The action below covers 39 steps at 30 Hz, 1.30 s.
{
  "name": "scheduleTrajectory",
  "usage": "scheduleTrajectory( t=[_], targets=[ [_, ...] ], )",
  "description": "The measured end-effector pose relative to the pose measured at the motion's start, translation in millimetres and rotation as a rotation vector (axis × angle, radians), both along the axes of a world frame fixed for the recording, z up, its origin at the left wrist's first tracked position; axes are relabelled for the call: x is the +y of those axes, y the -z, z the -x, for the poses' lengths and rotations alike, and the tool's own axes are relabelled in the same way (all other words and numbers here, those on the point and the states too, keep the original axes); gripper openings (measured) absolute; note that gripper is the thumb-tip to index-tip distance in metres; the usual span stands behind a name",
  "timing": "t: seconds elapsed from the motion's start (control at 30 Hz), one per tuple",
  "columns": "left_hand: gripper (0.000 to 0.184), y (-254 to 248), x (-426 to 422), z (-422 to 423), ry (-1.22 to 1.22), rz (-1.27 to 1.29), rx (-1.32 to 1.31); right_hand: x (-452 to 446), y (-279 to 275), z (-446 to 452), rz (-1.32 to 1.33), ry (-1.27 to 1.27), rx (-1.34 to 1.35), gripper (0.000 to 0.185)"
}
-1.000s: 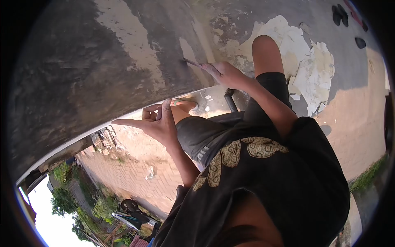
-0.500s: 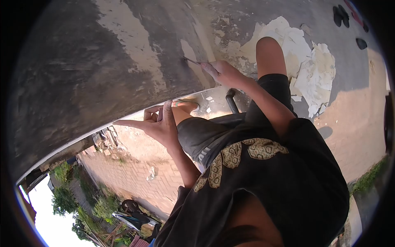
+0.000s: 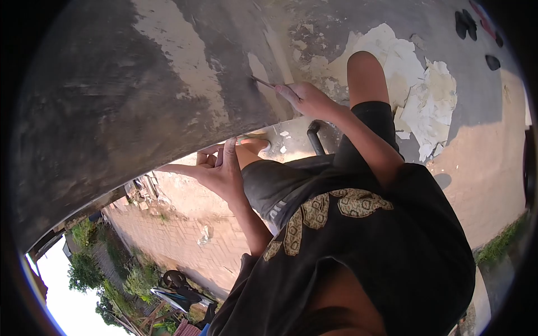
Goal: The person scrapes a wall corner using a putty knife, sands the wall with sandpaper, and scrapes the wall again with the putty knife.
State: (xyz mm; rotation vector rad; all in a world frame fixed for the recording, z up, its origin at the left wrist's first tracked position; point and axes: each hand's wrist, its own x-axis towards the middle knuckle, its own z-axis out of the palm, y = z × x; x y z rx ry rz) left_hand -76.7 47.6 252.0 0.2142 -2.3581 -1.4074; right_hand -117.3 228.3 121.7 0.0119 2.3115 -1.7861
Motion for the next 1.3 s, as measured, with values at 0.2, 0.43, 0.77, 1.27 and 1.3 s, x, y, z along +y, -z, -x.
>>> scheduleTrajectory(
  t=[0.2, 0.43, 0.77, 1.27, 1.3],
  targets=[
    [0.112, 7.8, -6.9, 3.0, 0.025, -0.012, 0.042, 0.0, 3.2, -8.9, 0.044, 0.006, -0.075, 0.059],
    [0.114, 4.1, -6.6, 0.6, 0.041, 0.003, 0.047, -5.1, -5.7, -13.6, -0.029, -0.018, 0.055, 0.055],
    [0.115, 7.7, -6.6, 2.8, 0.018, 0.084, 0.067, -0.2, 14.7, 10.1, -0.073, -0.036, -0.036, 0.054],
    [0.021, 114.9, -11.9, -49.6, 0.314, 0.312, -0.007, -19.2, 102.1, -42.5, 0.667, 0.509, -0.517, 0.047],
    [0.017, 121.7, 4.0, -52.1, 0.353, 0.228, -0.126, -19.8, 107.0, -43.8, 0.670, 0.521, -0.456, 0.044]
  ],
)
